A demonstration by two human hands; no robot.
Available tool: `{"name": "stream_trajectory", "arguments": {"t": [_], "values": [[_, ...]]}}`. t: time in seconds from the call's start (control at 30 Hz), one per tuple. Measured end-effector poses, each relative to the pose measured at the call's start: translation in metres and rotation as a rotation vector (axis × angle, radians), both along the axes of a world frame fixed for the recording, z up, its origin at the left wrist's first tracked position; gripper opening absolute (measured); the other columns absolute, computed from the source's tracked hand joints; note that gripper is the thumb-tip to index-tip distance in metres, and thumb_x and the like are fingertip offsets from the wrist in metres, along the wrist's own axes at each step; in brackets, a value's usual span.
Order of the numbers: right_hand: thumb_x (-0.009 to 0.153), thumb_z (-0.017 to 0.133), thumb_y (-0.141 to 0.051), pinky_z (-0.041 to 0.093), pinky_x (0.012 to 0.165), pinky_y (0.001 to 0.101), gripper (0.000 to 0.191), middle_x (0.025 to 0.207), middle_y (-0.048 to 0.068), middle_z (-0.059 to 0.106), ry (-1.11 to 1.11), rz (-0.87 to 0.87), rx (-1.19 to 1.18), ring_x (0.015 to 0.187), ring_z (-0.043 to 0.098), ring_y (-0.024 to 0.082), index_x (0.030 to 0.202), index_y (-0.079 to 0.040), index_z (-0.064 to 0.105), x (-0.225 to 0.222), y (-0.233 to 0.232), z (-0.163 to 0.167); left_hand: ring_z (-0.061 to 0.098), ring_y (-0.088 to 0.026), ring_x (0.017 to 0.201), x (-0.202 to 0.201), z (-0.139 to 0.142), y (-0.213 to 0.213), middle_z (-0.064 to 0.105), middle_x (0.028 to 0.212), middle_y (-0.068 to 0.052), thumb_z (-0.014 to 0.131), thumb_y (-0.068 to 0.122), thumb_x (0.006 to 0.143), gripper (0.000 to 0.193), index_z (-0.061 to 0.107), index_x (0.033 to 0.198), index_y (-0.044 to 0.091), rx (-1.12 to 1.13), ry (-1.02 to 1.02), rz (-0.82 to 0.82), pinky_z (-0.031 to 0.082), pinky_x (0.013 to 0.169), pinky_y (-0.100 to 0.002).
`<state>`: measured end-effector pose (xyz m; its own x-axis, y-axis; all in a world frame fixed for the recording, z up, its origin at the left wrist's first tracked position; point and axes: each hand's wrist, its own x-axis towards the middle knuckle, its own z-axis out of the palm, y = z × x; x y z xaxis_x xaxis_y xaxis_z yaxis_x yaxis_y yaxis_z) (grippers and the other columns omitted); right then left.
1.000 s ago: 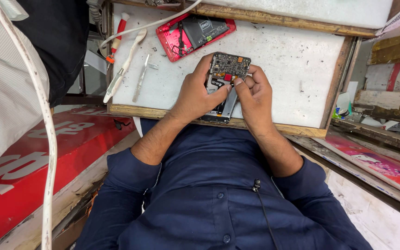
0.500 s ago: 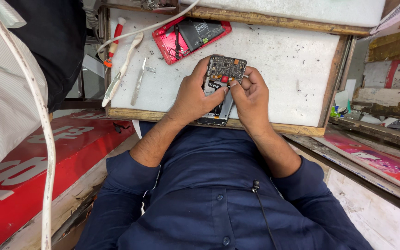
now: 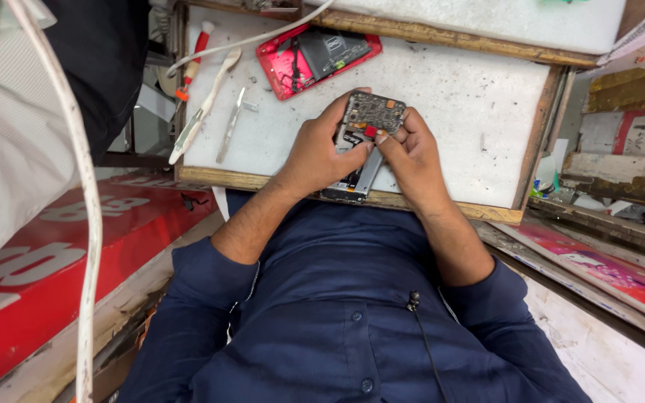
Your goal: The person disassembles a mobile phone on a workbench, removes the battery, and uses a screwdriver to loosen screws on the motherboard. The person then handles the battery and places it aside while continuing to work on the phone's internal components.
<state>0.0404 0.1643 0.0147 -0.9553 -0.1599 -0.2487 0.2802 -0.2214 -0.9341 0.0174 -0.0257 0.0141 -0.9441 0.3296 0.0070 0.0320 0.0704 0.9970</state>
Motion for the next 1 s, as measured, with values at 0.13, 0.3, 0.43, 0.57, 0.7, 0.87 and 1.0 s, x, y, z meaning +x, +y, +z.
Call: {"name": "stream_trajectory", "arguments": {"t": [0.13,0.3,0.43,0.57,0.7,0.87,1.0], "values": [[0.104,0.057,0.0,0.054,0.093,0.0255,0.024,0.116,0.007,0.071,0.018,0.0,0.029,0.105,0.065,0.009,0.128,-0.002,0.055,-0.001,-0.003,0.003,0.076,-0.014,0.109,-0.002,0.003,-0.004,0.078,0.118,-0.009,0.077,0.01,0.088,0.07,0.048,0.151,0.007,-0.001,-0.01,-0.015,0.059,0.096,-0.029],[0.103,0.058,0.0,0.054,0.088,0.0262,0.023,0.113,0.008,0.072,-0.003,-0.013,0.041,0.101,0.067,0.01,0.125,-0.001,0.055,-0.002,-0.004,0.003,0.074,-0.012,0.107,-0.003,0.004,-0.004,0.077,0.118,-0.008,0.077,0.008,0.087,0.072,0.047,0.151,0.006,0.0,-0.054,-0.032,0.058,0.096,-0.027],[0.103,0.058,0.002,0.055,0.095,0.0261,0.023,0.116,0.009,0.072,0.044,-0.045,-0.006,0.106,0.067,0.01,0.126,0.0,0.054,0.001,-0.005,0.002,0.072,-0.011,0.111,-0.002,0.0,-0.001,0.075,0.124,-0.01,0.077,0.006,0.088,0.071,0.046,0.152,0.003,0.045,-0.037,-0.03,0.058,0.098,-0.028],[0.104,0.059,0.001,0.054,0.097,0.0257,0.025,0.116,0.01,0.073,0.038,-0.069,0.007,0.107,0.067,0.011,0.128,0.001,0.054,0.002,-0.002,0.0,0.069,-0.012,0.116,-0.003,-0.007,-0.001,0.071,0.129,-0.011,0.071,0.003,0.094,0.071,0.038,0.157,-0.001,0.174,-0.081,-0.063,0.055,0.101,-0.027],[0.103,0.058,-0.005,0.052,0.081,0.022,0.028,0.108,0.004,0.071,-0.019,-0.019,-0.004,0.093,0.064,0.006,0.131,-0.003,0.053,0.002,0.01,-0.006,0.066,-0.013,0.123,-0.004,-0.014,-0.001,0.067,0.136,-0.011,0.063,0.0,0.101,0.068,0.033,0.161,-0.002,0.283,-0.094,-0.109,0.052,0.108,-0.028],[0.11,0.056,-0.012,0.045,0.067,0.0207,0.032,0.089,0.001,0.061,-0.021,-0.01,-0.07,0.072,0.05,0.004,0.141,-0.005,0.054,0.005,0.021,-0.019,0.067,-0.012,0.115,-0.004,-0.012,-0.002,0.07,0.13,-0.01,0.061,0.004,0.102,0.068,0.031,0.163,0.0,0.245,-0.155,-0.121,0.054,0.101,-0.027],[0.109,0.052,-0.015,0.054,0.074,0.0256,0.035,0.105,0.005,0.067,-0.056,-0.059,-0.145,0.083,0.062,0.008,0.142,-0.003,0.047,0.007,0.021,-0.017,0.072,-0.014,0.107,-0.019,0.001,-0.007,0.075,0.118,-0.012,0.064,0.011,0.099,0.066,0.036,0.158,0.003,0.024,-0.137,-0.185,0.056,0.093,-0.028]]}}
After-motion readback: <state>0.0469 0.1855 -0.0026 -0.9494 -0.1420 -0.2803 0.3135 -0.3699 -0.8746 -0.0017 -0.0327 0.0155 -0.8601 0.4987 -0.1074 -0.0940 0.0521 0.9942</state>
